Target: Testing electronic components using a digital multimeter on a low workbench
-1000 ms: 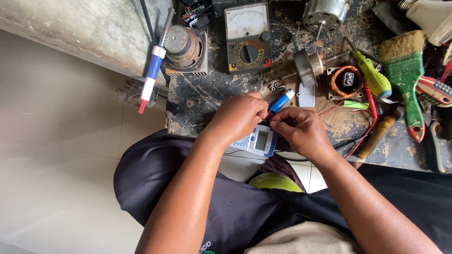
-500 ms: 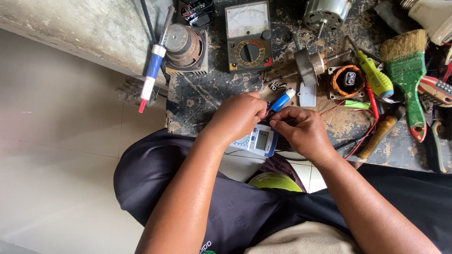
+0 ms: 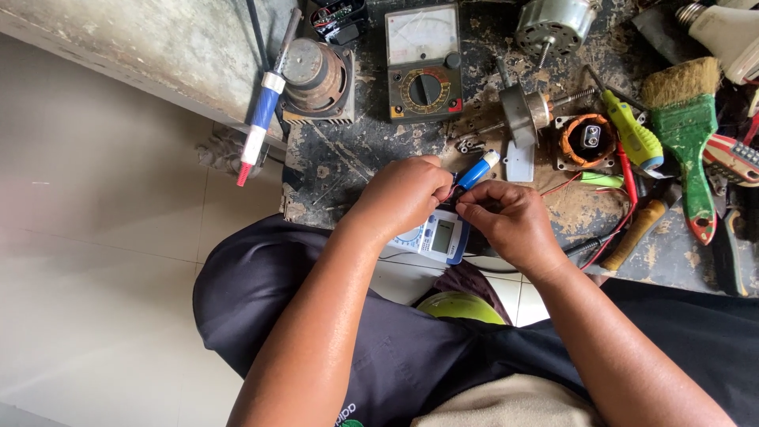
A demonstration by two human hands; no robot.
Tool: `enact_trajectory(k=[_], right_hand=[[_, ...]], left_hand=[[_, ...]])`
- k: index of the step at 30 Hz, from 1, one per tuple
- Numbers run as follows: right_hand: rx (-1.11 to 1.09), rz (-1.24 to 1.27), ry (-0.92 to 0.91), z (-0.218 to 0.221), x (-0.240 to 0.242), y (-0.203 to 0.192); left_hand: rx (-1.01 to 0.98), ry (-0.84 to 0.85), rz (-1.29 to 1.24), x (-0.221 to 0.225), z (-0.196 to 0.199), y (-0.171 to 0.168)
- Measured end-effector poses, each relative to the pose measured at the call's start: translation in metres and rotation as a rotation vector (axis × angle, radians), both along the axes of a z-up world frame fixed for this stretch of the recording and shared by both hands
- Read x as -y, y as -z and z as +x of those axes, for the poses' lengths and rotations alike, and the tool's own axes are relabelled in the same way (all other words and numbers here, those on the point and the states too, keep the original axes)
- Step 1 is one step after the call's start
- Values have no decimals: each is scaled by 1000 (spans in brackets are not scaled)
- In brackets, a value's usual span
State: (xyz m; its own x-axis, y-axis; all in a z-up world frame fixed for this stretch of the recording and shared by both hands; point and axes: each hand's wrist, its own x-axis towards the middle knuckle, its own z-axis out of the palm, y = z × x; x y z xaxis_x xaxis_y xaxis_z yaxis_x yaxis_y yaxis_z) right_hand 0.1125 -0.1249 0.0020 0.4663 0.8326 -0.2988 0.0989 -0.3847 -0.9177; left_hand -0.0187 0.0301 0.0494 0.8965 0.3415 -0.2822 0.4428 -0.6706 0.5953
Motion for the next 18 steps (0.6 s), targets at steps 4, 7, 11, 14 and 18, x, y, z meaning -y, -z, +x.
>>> enact_trajectory(k=[4, 7, 11, 14, 18], right_hand=[[-35, -9, 21, -1, -1, -4], [-58, 1, 36, -1, -1, -5], [-61, -11, 38, -3, -2, -9], [-52, -15, 34, -3, -2, -9], [-36, -37, 31, -4, -4, -11]], left_hand=[[10, -10, -7, 0, 0, 1], [5, -4, -10, 0, 0, 0], [-19, -13, -5, 1, -1, 2], [-23, -19, -5, 0, 0, 5], [-27, -29, -9, 2, -1, 2]])
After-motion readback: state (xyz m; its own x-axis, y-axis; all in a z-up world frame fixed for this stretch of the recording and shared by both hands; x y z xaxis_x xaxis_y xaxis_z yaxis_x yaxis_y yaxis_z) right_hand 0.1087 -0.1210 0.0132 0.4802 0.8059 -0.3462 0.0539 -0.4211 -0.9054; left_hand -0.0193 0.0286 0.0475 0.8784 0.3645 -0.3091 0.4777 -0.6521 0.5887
